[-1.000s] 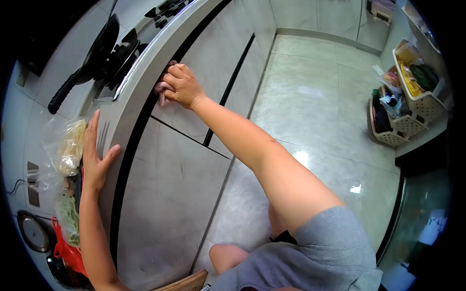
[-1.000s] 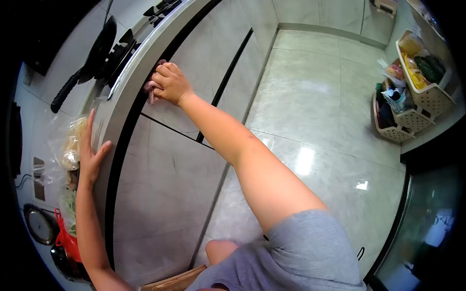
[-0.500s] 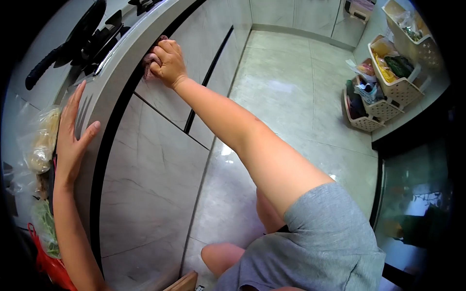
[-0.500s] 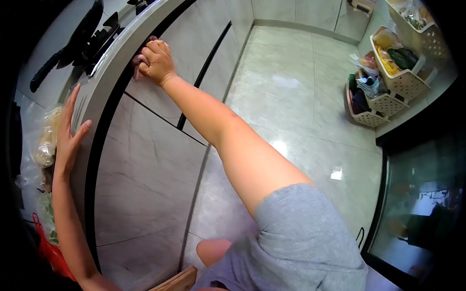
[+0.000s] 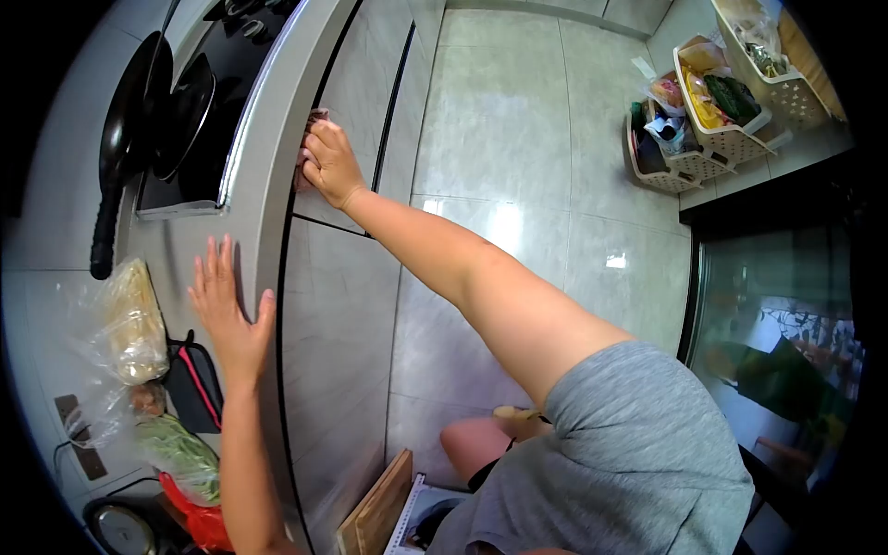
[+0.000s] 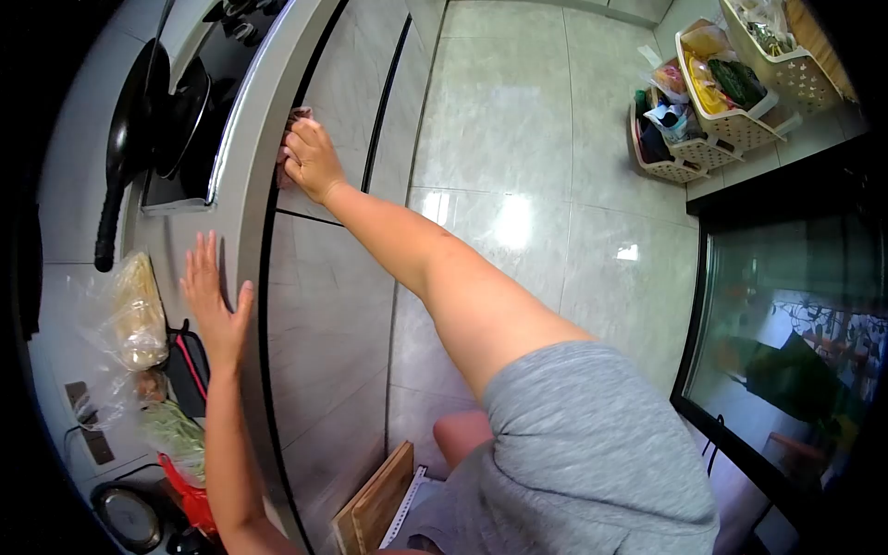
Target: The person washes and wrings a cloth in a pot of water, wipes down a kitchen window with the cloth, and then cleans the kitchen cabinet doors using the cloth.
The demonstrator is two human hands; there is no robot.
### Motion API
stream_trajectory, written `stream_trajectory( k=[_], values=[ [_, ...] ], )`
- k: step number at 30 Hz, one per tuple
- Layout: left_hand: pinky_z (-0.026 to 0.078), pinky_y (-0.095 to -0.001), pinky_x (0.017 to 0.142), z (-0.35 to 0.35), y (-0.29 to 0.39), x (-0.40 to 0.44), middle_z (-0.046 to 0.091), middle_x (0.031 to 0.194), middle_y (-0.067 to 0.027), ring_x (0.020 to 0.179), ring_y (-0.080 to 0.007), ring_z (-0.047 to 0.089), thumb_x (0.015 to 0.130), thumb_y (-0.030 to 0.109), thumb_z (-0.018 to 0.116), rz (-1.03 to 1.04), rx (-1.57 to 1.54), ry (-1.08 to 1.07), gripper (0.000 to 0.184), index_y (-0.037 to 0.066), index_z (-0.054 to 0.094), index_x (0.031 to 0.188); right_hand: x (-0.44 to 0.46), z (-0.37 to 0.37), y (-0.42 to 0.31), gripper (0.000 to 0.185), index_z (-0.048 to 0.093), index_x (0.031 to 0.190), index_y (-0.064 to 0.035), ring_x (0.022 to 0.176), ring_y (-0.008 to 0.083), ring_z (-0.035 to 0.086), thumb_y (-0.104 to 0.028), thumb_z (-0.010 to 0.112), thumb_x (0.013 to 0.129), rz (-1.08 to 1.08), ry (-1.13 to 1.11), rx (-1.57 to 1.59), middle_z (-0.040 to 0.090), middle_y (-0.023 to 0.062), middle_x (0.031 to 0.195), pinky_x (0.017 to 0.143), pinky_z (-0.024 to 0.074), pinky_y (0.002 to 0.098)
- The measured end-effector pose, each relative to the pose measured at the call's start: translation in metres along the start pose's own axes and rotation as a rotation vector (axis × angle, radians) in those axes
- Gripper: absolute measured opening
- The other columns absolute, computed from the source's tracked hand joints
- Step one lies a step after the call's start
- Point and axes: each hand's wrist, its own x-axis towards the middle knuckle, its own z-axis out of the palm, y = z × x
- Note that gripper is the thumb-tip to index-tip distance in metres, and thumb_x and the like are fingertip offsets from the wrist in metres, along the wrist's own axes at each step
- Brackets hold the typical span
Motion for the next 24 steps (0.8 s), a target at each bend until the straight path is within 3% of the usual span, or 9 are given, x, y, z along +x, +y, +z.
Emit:
stream_trajectory(
  k=[3,4,5,7,14,15,18,21,24],
  values=[
    [0.011,-0.059,0.118,-0.002,0.002,0.003,0.031,0.158,-0.0097,0.146,-0.0378,0.025,0.078,0.029,0.063,-0.001,-0.045,-0.011,0.079,0.019,0.036,0.152,-0.004,0.002,-0.013,0.017,0.055,0.103,-0.0023,0.126,0.0409,0.043,-0.011,0.058,0.088,0.13,-0.021,0.011,0.05,0.0141,0.12,0.105,0.0374,0.0483],
    [0.011,-0.059,0.118,-0.004,0.003,0.005,0.031,0.159,-0.0103,0.145,-0.0379,0.025,0.078,0.029,0.064,-0.001,-0.04,-0.025,0.08,0.018,0.037,0.152,-0.009,0.003,-0.015,0.028,0.053,0.117,-0.002,0.136,0.0415,0.036,-0.009,0.057,0.09,0.246,-0.124,0.024,0.047,0.0161,0.133,0.112,0.033,0.0479],
    [0.011,-0.0591,0.117,-0.007,0.004,0.006,0.031,0.159,-0.0108,0.145,-0.0381,0.026,0.077,0.028,0.064,-0.001,-0.03,-0.041,0.08,0.018,0.037,0.152,-0.013,0.003,-0.016,0.028,0.053,0.117,-0.002,0.136,0.0415,0.036,-0.009,0.057,0.09,0.259,-0.107,0.034,0.047,0.0161,0.133,0.112,0.033,0.0479],
    [0.012,-0.0589,0.118,-0.008,0.004,0.008,0.031,0.159,-0.0113,0.145,-0.0378,0.026,0.076,0.027,0.064,0.002,-0.033,-0.085,0.08,0.017,0.038,0.151,-0.016,0.008,-0.016,0.053,0.041,0.141,-0.0034,0.145,0.0368,0.025,-0.007,0.053,0.089,0.4,-0.246,-0.014,0.034,0.0164,0.151,0.12,0.0234,0.0437],
    [0.016,-0.0565,0.117,-0.013,0.003,0.019,0.034,0.157,-0.0123,0.143,-0.037,0.03,0.081,0.027,0.062,-0.036,-0.07,-0.184,0.072,0.015,0.041,0.149,0.003,-0.011,-0.055,0.081,0.017,0.153,-0.0026,0.15,0.0342,0.013,0.004,0.057,0.082,0.554,-0.353,0.087,0.014,0.0181,0.161,0.123,0.0144,0.042],
    [0.016,-0.0565,0.117,-0.013,0.0,0.019,0.034,0.157,-0.0123,0.143,-0.037,0.03,0.081,0.027,0.062,-0.029,-0.071,-0.193,0.072,0.015,0.041,0.149,0.002,-0.008,-0.057,0.081,0.017,0.153,-0.0026,0.15,0.0342,0.013,0.004,0.057,0.082,0.565,-0.347,0.084,0.014,0.0181,0.161,0.123,0.0144,0.042],
    [0.018,-0.0547,0.117,-0.013,-0.006,0.022,0.036,0.156,-0.0125,0.142,-0.0363,0.032,0.083,0.029,0.063,-0.027,-0.157,-0.247,0.07,0.013,0.043,0.148,-0.004,0.001,-0.064,0.082,0.017,0.156,-0.0134,0.15,0.0337,0.014,0.0,0.057,0.086,0.81,-0.397,0.041,-0.001,0.0048,0.165,0.118,0.0236,0.0519],
    [0.017,-0.0535,0.118,-0.013,-0.008,0.023,0.036,0.155,-0.0133,0.144,-0.0356,0.031,0.083,0.027,0.062,-0.026,-0.164,-0.27,0.068,0.011,0.043,0.147,-0.001,0.005,-0.069,0.082,0.017,0.156,-0.0156,0.15,0.0338,0.013,0.001,0.056,0.086,0.808,-0.319,0.055,0.0,0.0021,0.165,0.116,0.0258,0.0553],
    [0.018,-0.0537,0.118,-0.014,-0.009,0.024,0.037,0.155,-0.013,0.143,-0.0354,0.032,0.083,0.027,0.062,-0.03,-0.177,-0.276,0.068,0.011,0.044,0.147,-0.006,0.008,-0.069,0.079,0.019,0.156,-0.0126,0.15,0.0327,0.016,0.001,0.055,0.087,0.819,-0.336,-0.008,0.005,0.0032,0.165,0.117,0.0267,0.0498]
  ],
)
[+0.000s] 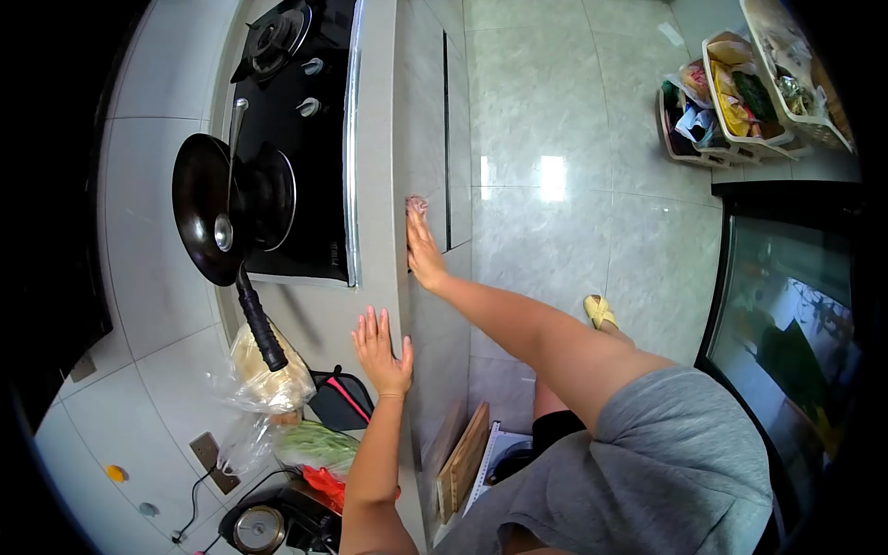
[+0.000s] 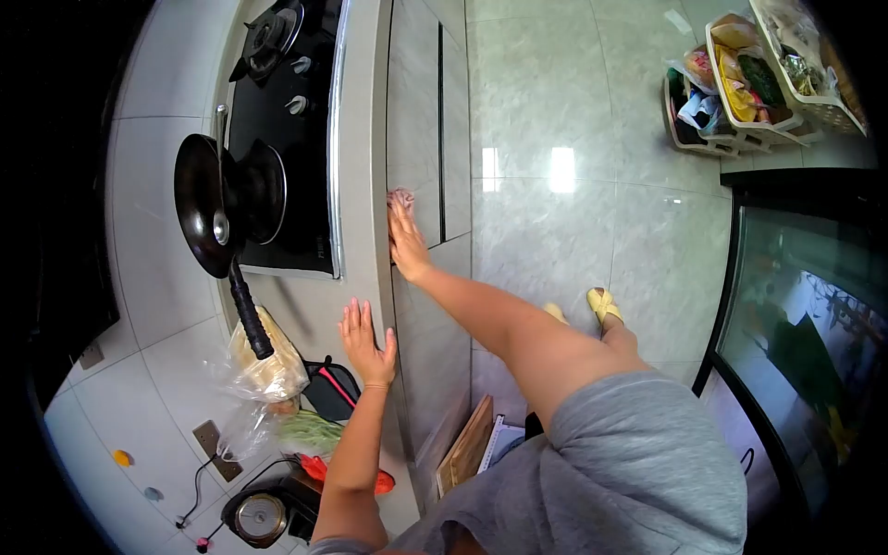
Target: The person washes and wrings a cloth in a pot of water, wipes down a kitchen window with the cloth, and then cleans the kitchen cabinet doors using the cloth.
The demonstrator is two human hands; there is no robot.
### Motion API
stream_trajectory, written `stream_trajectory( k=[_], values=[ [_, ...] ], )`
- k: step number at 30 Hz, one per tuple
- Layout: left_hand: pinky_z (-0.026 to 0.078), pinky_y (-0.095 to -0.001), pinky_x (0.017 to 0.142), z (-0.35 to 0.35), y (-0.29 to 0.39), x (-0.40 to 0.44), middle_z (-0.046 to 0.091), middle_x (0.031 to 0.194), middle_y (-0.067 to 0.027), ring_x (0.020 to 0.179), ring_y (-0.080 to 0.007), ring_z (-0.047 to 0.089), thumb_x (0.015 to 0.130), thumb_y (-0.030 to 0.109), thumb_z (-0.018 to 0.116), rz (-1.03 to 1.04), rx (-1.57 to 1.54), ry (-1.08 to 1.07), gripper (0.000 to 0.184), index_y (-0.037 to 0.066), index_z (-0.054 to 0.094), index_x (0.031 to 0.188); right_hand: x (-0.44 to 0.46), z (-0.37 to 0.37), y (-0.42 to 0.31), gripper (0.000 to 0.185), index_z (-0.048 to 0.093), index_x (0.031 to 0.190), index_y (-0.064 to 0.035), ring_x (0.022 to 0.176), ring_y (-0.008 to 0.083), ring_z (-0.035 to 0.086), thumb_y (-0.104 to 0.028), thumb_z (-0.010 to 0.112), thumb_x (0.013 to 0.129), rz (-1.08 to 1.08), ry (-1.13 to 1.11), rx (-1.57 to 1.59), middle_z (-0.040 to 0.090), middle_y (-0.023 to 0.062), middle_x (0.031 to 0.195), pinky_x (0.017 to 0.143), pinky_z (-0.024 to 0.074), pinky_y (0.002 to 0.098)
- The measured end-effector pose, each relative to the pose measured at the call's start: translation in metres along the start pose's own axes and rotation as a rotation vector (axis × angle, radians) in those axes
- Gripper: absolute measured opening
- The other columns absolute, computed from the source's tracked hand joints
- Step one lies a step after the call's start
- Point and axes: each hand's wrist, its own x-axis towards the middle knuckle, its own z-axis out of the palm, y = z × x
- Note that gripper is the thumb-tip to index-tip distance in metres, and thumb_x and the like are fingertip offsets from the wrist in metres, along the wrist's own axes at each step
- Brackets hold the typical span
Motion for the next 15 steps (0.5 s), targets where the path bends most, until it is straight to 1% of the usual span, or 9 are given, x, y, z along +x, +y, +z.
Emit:
stream_trajectory(
  k=[1,2,3,6,9,10,11,14,15],
  values=[
    [0.018,-0.0538,0.117,0.0,-0.001,0.001,0.037,0.155,-0.0129,0.142,-0.0354,0.033,0.083,0.027,0.063,-0.003,-0.011,0.002,0.068,0.011,0.045,0.147,-0.001,0.0,0.001,0.078,0.02,0.156,-0.0116,0.15,0.0322,0.017,0.001,0.055,0.088,-0.011,0.006,-0.012,0.008,0.0041,0.165,0.117,0.0264,0.0474],
    [0.019,-0.0542,0.117,0.0,-0.002,0.001,0.037,0.155,-0.0138,0.142,-0.0364,0.033,0.084,0.029,0.062,-0.001,-0.003,-0.01,0.068,0.011,0.045,0.146,0.0,0.0,0.0,0.075,0.022,0.155,-0.0091,0.149,0.0314,0.018,-0.001,0.055,0.088,-0.014,0.008,-0.038,0.011,0.0074,0.164,0.118,0.026,0.0441],
    [0.019,-0.0542,0.117,0.0,-0.003,0.0,0.037,0.155,-0.0138,0.142,-0.0364,0.033,0.084,0.029,0.062,0.005,-0.002,-0.016,0.068,0.011,0.045,0.146,0.0,0.001,0.0,0.075,0.022,0.155,-0.0091,0.149,0.0314,0.018,-0.001,0.055,0.088,-0.009,0.014,-0.035,0.011,0.0074,0.164,0.118,0.026,0.0441],
    [0.019,-0.0561,0.117,0.0,-0.004,0.002,0.037,0.155,-0.013,0.141,-0.0381,0.034,0.084,0.032,0.062,-0.019,0.001,-0.042,0.067,0.013,0.045,0.146,0.001,-0.001,-0.002,0.074,0.023,0.154,-0.0069,0.148,0.0323,0.021,-0.002,0.056,0.088,-0.027,0.026,-0.031,0.015,0.0125,0.162,0.119,0.0253,0.0421],
    [0.019,-0.0565,0.116,0.0,-0.007,0.001,0.036,0.156,-0.0126,0.141,-0.0386,0.033,0.085,0.033,0.062,-0.011,0.022,-0.063,0.068,0.013,0.044,0.147,0.005,-0.01,-0.008,0.074,0.023,0.153,-0.0044,0.148,0.0328,0.02,-0.002,0.055,0.087,-0.074,0.022,-0.075,0.016,0.014,0.162,0.119,0.0247,0.0409],
    [0.019,-0.057,0.116,0.001,-0.008,0.001,0.036,0.156,-0.0127,0.141,-0.0395,0.033,0.084,0.033,0.062,-0.008,0.027,-0.067,0.068,0.013,0.044,0.147,0.004,-0.018,-0.014,0.073,0.023,0.153,-0.0019,0.148,0.0332,0.02,-0.001,0.055,0.086,-0.082,0.01,-0.031,0.015,0.0155,0.162,0.12,0.0239,0.0411],
    [0.019,-0.057,0.116,0.001,-0.008,0.0,0.036,0.156,-0.0127,0.141,-0.0395,0.033,0.084,0.033,0.062,-0.002,0.03,-0.076,0.068,0.013,0.044,0.147,0.005,-0.021,-0.02,0.073,0.023,0.153,-0.0019,0.148,0.0332,0.02,-0.001,0.055,0.086,-0.073,0.015,-0.027,0.015,0.0155,0.162,0.12,0.0239,0.0411],
    [0.015,-0.0567,0.117,-0.002,-0.006,0.002,0.033,0.156,-0.0177,0.142,-0.0409,0.029,0.087,0.035,0.058,-0.012,0.009,-0.125,0.068,0.008,0.041,0.147,0.007,-0.025,-0.021,0.074,0.023,0.152,-0.0007,0.148,0.0331,0.02,0.001,0.055,0.085,-0.03,-0.019,-0.016,0.015,0.0158,0.162,0.12,0.0235,0.0409],
    [0.015,-0.0567,0.117,-0.003,-0.004,0.004,0.033,0.156,-0.0177,0.142,-0.0409,0.029,0.087,0.035,0.058,-0.002,0.016,-0.131,0.068,0.008,0.041,0.147,0.009,-0.027,-0.02,0.079,0.018,0.154,-0.0006,0.149,0.0339,0.016,0.004,0.055,0.084,-0.04,-0.049,-0.035,0.012,0.0166,0.162,0.121,0.0214,0.041]
  ],
)
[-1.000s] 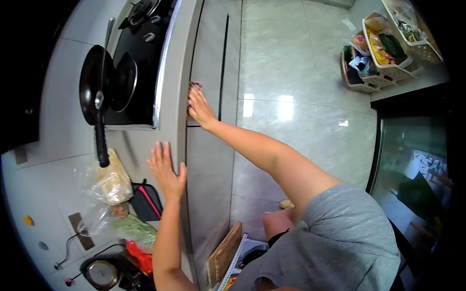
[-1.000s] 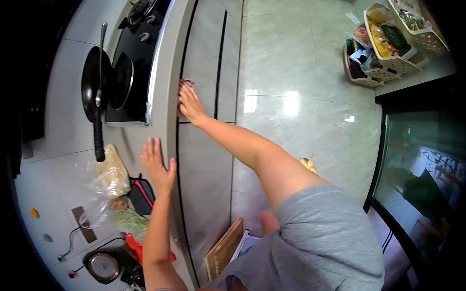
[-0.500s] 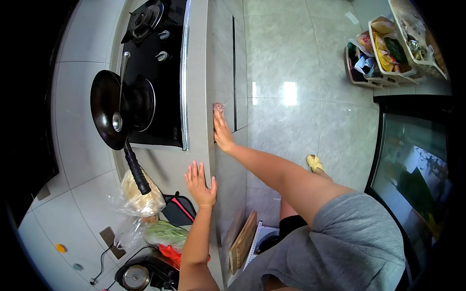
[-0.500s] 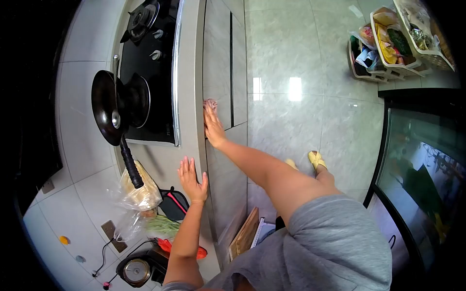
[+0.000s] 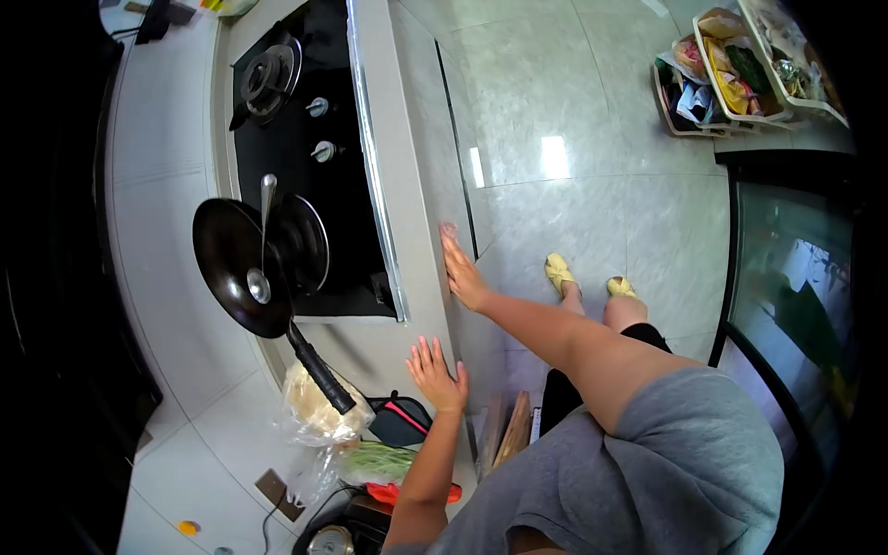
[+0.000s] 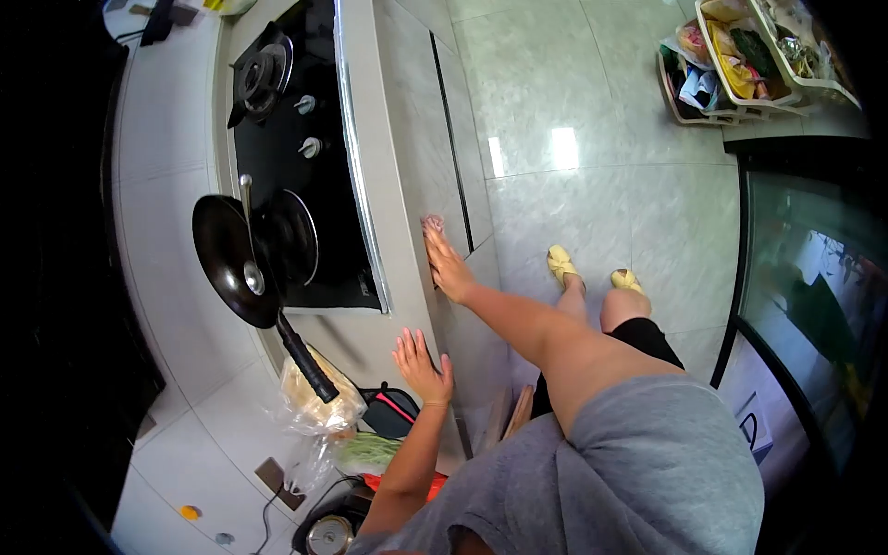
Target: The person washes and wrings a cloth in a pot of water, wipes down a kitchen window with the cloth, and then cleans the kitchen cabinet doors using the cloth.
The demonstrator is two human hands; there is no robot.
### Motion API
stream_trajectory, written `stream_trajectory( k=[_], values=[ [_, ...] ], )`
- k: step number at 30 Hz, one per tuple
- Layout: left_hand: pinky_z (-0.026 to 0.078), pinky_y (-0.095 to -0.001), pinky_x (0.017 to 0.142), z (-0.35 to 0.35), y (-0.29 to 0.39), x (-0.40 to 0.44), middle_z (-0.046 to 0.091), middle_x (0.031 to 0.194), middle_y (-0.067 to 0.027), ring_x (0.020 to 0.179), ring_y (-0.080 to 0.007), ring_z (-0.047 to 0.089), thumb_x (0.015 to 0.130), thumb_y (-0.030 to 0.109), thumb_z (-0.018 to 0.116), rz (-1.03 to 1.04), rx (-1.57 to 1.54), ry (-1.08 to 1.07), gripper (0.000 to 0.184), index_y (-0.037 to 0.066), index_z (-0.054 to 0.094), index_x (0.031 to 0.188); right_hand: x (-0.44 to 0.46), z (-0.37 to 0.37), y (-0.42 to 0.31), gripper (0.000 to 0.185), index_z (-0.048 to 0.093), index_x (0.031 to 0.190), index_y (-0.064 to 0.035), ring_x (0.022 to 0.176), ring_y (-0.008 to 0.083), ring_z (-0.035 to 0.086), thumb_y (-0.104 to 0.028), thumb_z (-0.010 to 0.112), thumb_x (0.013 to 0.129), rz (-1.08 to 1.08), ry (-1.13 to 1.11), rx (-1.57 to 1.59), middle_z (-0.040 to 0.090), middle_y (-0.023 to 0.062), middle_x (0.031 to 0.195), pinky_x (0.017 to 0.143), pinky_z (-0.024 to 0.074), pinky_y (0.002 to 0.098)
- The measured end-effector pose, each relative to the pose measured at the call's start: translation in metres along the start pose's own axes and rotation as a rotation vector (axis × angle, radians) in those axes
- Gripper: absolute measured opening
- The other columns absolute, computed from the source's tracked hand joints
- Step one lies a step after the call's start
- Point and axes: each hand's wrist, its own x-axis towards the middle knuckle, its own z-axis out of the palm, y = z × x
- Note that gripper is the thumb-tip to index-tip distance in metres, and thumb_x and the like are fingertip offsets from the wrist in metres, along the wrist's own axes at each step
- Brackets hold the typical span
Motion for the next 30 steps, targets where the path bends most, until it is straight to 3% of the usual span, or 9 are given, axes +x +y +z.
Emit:
stream_trajectory(
  k=[6,9,11,14,18,21,24,26,30],
  values=[
    [0.017,-0.0593,0.115,-0.031,0.034,0.041,0.046,0.143,-0.0222,0.134,-0.0424,0.04,0.086,0.034,0.061,-0.106,-0.272,0.143,0.061,-0.001,0.05,0.134,0.002,-0.003,0.0,0.077,0.02,0.154,-0.0047,0.149,0.0348,0.017,0.0,0.055,0.086,0.045,-0.033,0.003,0.013,0.0141,0.163,0.12,0.0227,0.0438],
    [0.023,-0.0543,0.114,-0.047,0.08,0.141,0.051,0.138,-0.0227,0.131,-0.0401,0.044,0.091,0.026,0.058,-0.014,-0.329,0.329,0.052,-0.003,0.05,0.133,0.003,-0.002,-0.008,0.072,0.025,0.153,-0.0073,0.148,0.0351,0.019,-0.001,0.055,0.087,0.162,-0.043,0.016,0.015,0.0123,0.162,0.119,0.0249,0.0443],
    [0.027,-0.0487,0.113,-0.054,0.102,0.231,0.046,0.142,-0.0226,0.134,-0.0401,0.041,0.093,0.021,0.057,0.083,-0.305,0.325,0.051,-0.002,0.046,0.138,0.011,-0.005,-0.011,0.071,0.026,0.153,-0.0081,0.149,0.0353,0.018,-0.002,0.054,0.088,0.213,-0.052,0.039,0.015,0.0112,0.162,0.119,0.0248,0.0442],
    [0.015,-0.0543,0.118,-0.053,0.112,0.36,0.024,0.159,-0.0222,0.147,-0.0383,0.023,0.094,0.028,0.055,0.147,-0.23,0.324,0.066,0.006,0.032,0.152,0.037,-0.025,-0.009,0.068,0.029,0.152,-0.0081,0.149,0.0334,0.017,-0.001,0.053,0.089,0.288,-0.135,0.029,0.016,0.0106,0.162,0.119,0.0238,0.0441],
    [0.013,-0.0546,0.118,-0.05,0.111,0.48,0.022,0.162,-0.014,0.148,-0.0354,0.021,0.096,0.037,0.053,0.111,-0.113,0.253,0.066,0.014,0.032,0.154,0.117,-0.055,0.001,0.062,0.035,0.148,-0.0069,0.149,0.0306,0.02,-0.001,0.053,0.089,0.148,0.004,0.082,0.02,0.012,0.161,0.12,0.0236,0.044],
    [0.011,-0.0526,0.119,-0.042,0.108,0.509,0.025,0.161,-0.0139,0.148,-0.033,0.023,0.098,0.044,0.048,0.21,-0.042,0.16,0.064,0.016,0.034,0.153,0.192,-0.083,0.013,0.067,0.032,0.148,-0.0006,0.149,0.0321,0.018,0.005,0.054,0.085,0.074,0.066,0.121,0.021,0.0167,0.16,0.121,0.02,0.0428],
    [0.012,-0.0519,0.119,-0.038,0.109,0.515,0.034,0.157,-0.0124,0.147,-0.0311,0.027,0.097,0.044,0.05,0.186,-0.062,0.16,0.06,0.015,0.043,0.149,0.272,-0.109,0.034,0.062,0.037,0.148,-0.0068,0.148,0.0321,0.022,-0.003,0.056,0.089,0.08,0.102,0.152,0.021,0.015,0.16,0.12,0.0219,0.0435],
    [0.013,-0.0519,0.118,-0.039,0.111,0.517,0.036,0.156,-0.0124,0.146,-0.0313,0.03,0.096,0.043,0.051,0.174,-0.025,0.154,0.059,0.014,0.045,0.147,0.321,-0.128,0.047,0.064,0.036,0.149,-0.0078,0.149,0.033,0.019,-0.005,0.058,0.088,-0.08,0.19,0.116,0.021,0.0156,0.16,0.12,0.0204,0.0447],
    [0.015,-0.0524,0.118,-0.04,0.114,0.521,0.039,0.155,-0.0131,0.145,-0.0325,0.032,0.093,0.037,0.052,0.135,-0.003,0.145,0.058,0.011,0.048,0.145,0.424,-0.154,0.073,0.072,0.029,0.152,-0.0096,0.151,0.0325,0.013,-0.009,0.06,0.087,-0.114,0.196,0.057,0.017,0.0138,0.162,0.12,0.0202,0.0457]
  ],
)
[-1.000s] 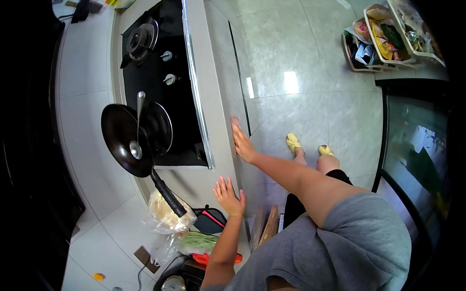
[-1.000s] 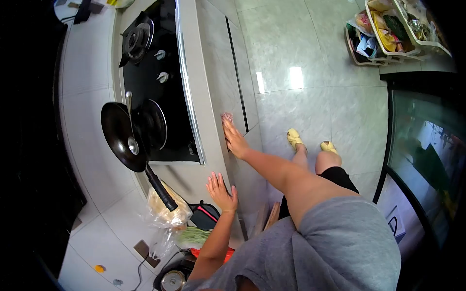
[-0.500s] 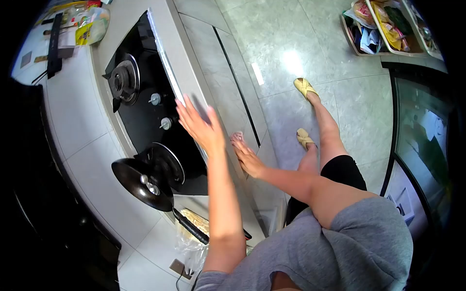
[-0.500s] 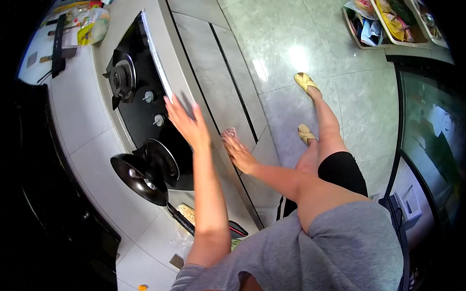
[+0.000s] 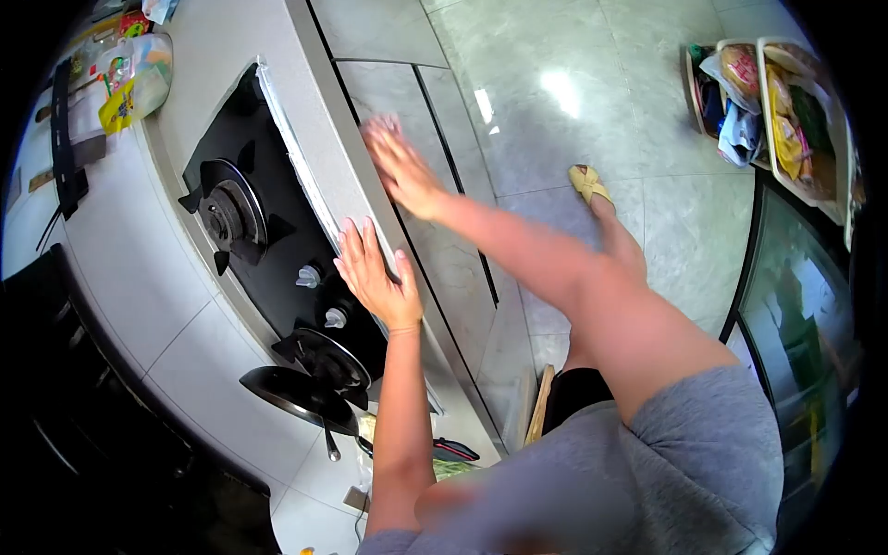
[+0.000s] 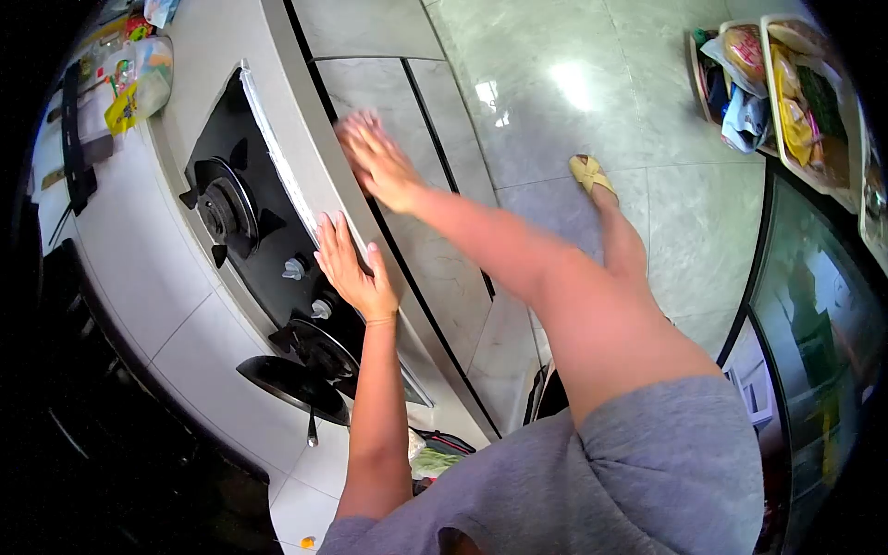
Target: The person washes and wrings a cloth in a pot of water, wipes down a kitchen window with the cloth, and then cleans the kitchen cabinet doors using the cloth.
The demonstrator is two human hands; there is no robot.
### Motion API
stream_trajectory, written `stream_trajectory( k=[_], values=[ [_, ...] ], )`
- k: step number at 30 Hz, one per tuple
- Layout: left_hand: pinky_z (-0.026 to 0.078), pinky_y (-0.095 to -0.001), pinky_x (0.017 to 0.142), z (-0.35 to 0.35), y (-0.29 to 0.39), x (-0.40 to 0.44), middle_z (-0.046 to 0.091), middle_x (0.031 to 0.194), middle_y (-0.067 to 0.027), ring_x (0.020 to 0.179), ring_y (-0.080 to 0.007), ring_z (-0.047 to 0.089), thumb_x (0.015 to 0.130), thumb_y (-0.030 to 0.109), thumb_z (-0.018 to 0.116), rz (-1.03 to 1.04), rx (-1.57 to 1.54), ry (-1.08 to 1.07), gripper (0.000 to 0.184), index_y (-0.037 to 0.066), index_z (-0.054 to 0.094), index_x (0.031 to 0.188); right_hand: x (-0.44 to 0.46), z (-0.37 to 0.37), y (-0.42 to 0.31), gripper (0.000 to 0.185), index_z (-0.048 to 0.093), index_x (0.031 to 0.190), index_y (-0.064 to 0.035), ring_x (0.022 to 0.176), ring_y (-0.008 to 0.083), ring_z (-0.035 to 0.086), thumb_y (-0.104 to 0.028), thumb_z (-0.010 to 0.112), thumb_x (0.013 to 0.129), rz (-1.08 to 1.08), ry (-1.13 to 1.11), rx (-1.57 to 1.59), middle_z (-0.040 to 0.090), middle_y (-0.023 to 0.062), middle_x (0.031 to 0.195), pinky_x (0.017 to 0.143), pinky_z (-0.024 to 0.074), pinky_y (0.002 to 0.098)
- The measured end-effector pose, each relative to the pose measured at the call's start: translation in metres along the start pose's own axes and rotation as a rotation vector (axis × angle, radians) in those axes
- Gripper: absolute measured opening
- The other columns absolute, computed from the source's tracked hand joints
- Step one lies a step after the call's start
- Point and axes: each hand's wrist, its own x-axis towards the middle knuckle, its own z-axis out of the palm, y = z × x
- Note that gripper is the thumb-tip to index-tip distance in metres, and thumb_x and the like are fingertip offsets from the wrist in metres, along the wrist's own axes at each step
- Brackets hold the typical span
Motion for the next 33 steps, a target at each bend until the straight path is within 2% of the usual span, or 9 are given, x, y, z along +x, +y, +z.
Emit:
stream_trajectory(
  k=[2,4,10,12,15,21,24,28,33],
  values=[
    [0.015,-0.0525,0.117,0.0,0.001,0.001,0.039,0.154,-0.0144,0.145,-0.0339,0.032,0.093,0.035,0.053,-0.007,0.011,-0.011,0.058,0.01,0.048,0.145,0.053,-0.002,0.015,0.077,0.017,0.155,-0.0044,0.151,0.0309,0.01,-0.002,0.056,0.088,0.019,0.026,-0.031,0.017,0.0161,0.162,0.123,0.0137,0.0427],
    [0.015,-0.0526,0.117,0.0,0.001,0.002,0.039,0.154,-0.0151,0.145,-0.0346,0.032,0.092,0.033,0.054,-0.017,0.016,-0.027,0.058,0.009,0.048,0.144,0.102,0.007,0.045,0.074,0.019,0.156,-0.0122,0.15,0.0315,0.015,-0.014,0.057,0.093,-0.051,0.143,-0.142,0.016,0.0119,0.162,0.12,0.0205,0.0446],
    [0.015,-0.0523,0.117,0.001,0.0,0.002,0.04,0.154,-0.0148,0.145,-0.0342,0.031,0.091,0.032,0.054,0.0,0.0,-0.009,0.059,0.009,0.048,0.145,0.124,0.005,0.052,0.06,0.021,0.155,-0.0077,0.149,0.0351,0.017,-0.026,0.043,0.102,0.092,0.219,0.123,0.021,0.0147,0.161,0.122,0.0156,0.0415],
    [0.015,-0.0518,0.117,0.002,0.0,0.001,0.04,0.154,-0.0142,0.145,-0.0336,0.031,0.091,0.031,0.055,0.009,0.003,0.011,0.058,0.01,0.048,0.145,0.082,0.023,0.05,0.058,0.03,0.151,-0.0078,0.146,0.0328,0.026,-0.03,0.047,0.101,0.054,0.33,0.09,0.032,0.0145,0.157,0.12,0.0209,0.0429],
    [0.015,-0.0517,0.118,0.002,-0.002,-0.002,0.041,0.154,-0.0132,0.144,-0.0326,0.033,0.09,0.031,0.056,0.022,-0.018,0.038,0.058,0.013,0.048,0.145,-0.025,0.034,0.03,0.054,0.03,0.152,-0.0066,0.146,0.0358,0.025,-0.025,0.044,0.102,0.077,0.277,0.119,0.03,0.0159,0.157,0.12,0.0189,0.0438],
    [0.017,-0.0527,0.117,0.005,0.0,-0.006,0.04,0.154,-0.0114,0.144,-0.0325,0.033,0.093,0.032,0.055,0.055,-0.04,0.08,0.057,0.014,0.047,0.146,-0.265,0.068,-0.031,0.057,0.017,0.156,-0.0041,0.152,0.0335,0.006,-0.029,0.031,0.106,0.445,-0.047,0.171,0.012,0.0151,0.163,0.122,0.01,0.0428],
    [0.017,-0.0529,0.117,0.005,0.0,-0.007,0.04,0.155,-0.0112,0.145,-0.0319,0.033,0.093,0.03,0.055,0.06,-0.046,0.081,0.056,0.014,0.047,0.146,-0.327,0.071,-0.07,0.058,0.014,0.157,-0.0052,0.152,0.0327,0.005,-0.029,0.03,0.107,0.494,-0.081,0.214,0.007,0.0137,0.164,0.122,0.0096,0.0426],
    [0.016,-0.0525,0.117,0.005,0.001,-0.006,0.04,0.155,-0.0112,0.145,-0.0314,0.033,0.092,0.029,0.055,0.059,-0.058,0.072,0.056,0.014,0.047,0.146,-0.305,0.06,-0.069,0.058,0.012,0.157,-0.0056,0.152,0.0326,0.006,-0.028,0.031,0.107,0.552,-0.172,0.229,0.009,0.0144,0.164,0.122,0.0104,0.0426],
    [0.015,-0.0519,0.117,0.004,0.001,-0.001,0.04,0.154,-0.0128,0.145,-0.0319,0.033,0.091,0.027,0.056,0.032,-0.038,0.044,0.057,0.011,0.048,0.145,-0.114,0.039,0.014,0.055,0.019,0.156,-0.0046,0.15,0.034,0.016,-0.027,0.03,0.106,0.212,0.127,0.084,0.018,0.0141,0.162,0.122,0.0105,0.0445]
  ],
)
